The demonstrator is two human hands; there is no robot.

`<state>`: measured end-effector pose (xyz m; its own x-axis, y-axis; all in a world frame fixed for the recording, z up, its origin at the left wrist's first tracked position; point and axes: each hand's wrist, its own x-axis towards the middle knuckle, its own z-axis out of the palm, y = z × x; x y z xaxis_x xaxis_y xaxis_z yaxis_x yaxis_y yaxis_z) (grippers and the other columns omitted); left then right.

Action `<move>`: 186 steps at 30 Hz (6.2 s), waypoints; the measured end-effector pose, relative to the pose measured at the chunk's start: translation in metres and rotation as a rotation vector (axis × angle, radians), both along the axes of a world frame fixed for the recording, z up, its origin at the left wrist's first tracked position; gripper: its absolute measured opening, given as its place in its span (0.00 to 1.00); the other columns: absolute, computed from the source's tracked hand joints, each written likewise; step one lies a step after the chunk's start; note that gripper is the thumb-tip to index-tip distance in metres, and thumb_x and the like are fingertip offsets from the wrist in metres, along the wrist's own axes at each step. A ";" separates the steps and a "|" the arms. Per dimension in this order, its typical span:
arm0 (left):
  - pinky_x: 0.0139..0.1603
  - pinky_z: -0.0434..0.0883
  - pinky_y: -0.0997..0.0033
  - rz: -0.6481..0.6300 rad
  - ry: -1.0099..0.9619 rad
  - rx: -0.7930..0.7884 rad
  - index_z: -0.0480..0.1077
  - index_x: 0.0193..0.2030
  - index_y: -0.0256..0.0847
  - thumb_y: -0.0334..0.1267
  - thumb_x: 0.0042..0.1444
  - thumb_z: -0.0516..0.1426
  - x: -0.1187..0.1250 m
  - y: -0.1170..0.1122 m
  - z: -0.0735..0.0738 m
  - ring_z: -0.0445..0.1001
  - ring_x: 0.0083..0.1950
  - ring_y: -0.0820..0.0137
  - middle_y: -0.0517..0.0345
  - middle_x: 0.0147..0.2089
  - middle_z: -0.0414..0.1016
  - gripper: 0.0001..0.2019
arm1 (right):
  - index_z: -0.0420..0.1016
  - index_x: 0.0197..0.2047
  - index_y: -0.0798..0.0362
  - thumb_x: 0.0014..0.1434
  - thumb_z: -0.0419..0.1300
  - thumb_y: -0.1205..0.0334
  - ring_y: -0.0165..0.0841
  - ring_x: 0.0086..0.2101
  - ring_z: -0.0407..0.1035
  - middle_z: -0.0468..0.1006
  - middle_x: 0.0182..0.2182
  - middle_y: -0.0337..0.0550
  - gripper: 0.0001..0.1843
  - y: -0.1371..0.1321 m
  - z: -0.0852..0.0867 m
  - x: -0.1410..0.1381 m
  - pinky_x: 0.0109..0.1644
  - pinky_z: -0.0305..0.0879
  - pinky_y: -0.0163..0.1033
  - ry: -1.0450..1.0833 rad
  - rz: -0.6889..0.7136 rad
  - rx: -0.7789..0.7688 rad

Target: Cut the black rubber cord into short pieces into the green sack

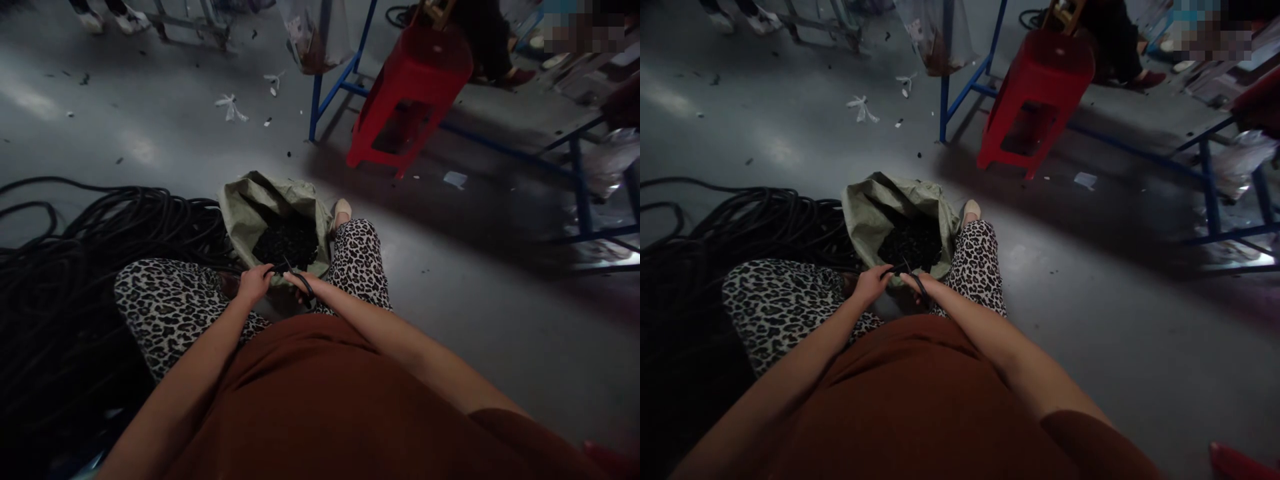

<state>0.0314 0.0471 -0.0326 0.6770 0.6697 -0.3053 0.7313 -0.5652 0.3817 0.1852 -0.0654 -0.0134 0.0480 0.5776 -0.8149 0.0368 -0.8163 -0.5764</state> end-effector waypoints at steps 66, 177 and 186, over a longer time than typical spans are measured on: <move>0.55 0.65 0.64 -0.024 0.073 0.044 0.70 0.56 0.45 0.39 0.60 0.52 -0.005 0.005 -0.007 0.70 0.56 0.62 0.53 0.54 0.75 0.17 | 0.72 0.34 0.59 0.64 0.53 0.46 0.28 0.12 0.62 0.66 0.13 0.37 0.23 0.003 0.006 0.001 0.14 0.59 0.29 -0.169 -0.105 -0.015; 0.55 0.65 0.68 -0.016 0.113 -0.033 0.69 0.57 0.47 0.41 0.61 0.50 -0.004 0.005 -0.010 0.70 0.57 0.65 0.57 0.56 0.74 0.18 | 0.74 0.34 0.58 0.62 0.55 0.44 0.31 0.13 0.64 0.68 0.16 0.39 0.23 0.001 0.006 0.001 0.15 0.59 0.31 -0.176 0.012 0.008; 0.54 0.66 0.67 -0.013 0.126 -0.029 0.69 0.57 0.49 0.42 0.61 0.50 -0.004 0.006 -0.014 0.71 0.56 0.64 0.57 0.55 0.75 0.18 | 0.73 0.33 0.58 0.62 0.56 0.46 0.29 0.12 0.63 0.67 0.15 0.38 0.22 -0.003 0.007 0.001 0.14 0.58 0.30 -0.186 0.012 0.023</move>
